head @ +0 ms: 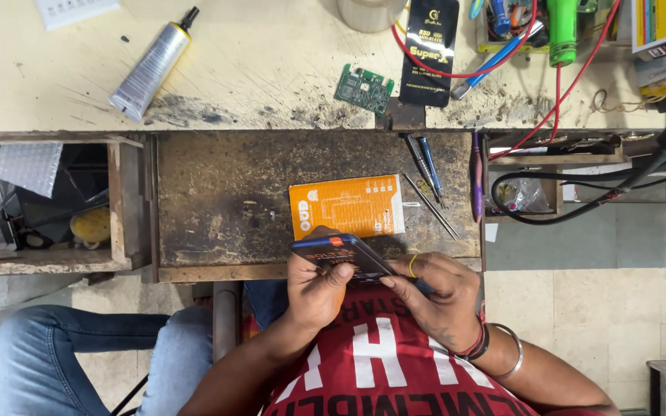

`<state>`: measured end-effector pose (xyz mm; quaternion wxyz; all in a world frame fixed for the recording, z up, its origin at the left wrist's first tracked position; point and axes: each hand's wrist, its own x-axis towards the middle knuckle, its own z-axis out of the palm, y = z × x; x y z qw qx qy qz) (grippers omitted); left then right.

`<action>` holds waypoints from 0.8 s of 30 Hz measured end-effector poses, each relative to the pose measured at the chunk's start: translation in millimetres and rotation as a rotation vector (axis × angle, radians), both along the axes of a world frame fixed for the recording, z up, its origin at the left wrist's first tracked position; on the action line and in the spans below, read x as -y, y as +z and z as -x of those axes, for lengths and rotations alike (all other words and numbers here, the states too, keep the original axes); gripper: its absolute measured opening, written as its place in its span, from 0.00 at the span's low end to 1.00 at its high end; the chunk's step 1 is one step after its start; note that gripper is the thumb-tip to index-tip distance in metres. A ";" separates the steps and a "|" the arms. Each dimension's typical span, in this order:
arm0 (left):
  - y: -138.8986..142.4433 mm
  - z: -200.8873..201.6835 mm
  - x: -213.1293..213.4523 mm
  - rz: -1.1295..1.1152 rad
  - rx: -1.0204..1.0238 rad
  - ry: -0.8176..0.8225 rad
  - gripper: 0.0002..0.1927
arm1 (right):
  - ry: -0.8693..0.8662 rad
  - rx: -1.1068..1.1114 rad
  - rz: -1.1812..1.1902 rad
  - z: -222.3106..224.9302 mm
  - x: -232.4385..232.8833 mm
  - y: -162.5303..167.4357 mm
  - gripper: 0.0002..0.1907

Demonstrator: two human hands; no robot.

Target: The person uses a green-handled screwdriver to pry open the back cover of a smartphone, working on it while seated, then sets the cover aside and handles the phone's internal circuit board on the workbench. They then pick up a boxed battery pack, turn it over in their hands, and return to prying at the circuit board with the screwdriver.

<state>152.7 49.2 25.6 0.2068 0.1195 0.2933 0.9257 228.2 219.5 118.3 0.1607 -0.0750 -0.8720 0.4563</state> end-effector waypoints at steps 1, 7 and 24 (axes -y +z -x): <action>-1.5 2.0 0.7 -0.029 0.015 -0.006 0.11 | -0.003 0.020 -0.034 -0.8 -0.4 -0.5 0.13; 4.4 10.6 -8.4 -0.080 0.150 0.036 0.14 | 0.095 0.115 -0.154 0.4 -12.3 -2.7 0.15; -57.3 74.5 -39.5 1.218 -0.116 -0.134 0.19 | 0.208 0.193 0.375 -50.1 -80.5 14.2 0.15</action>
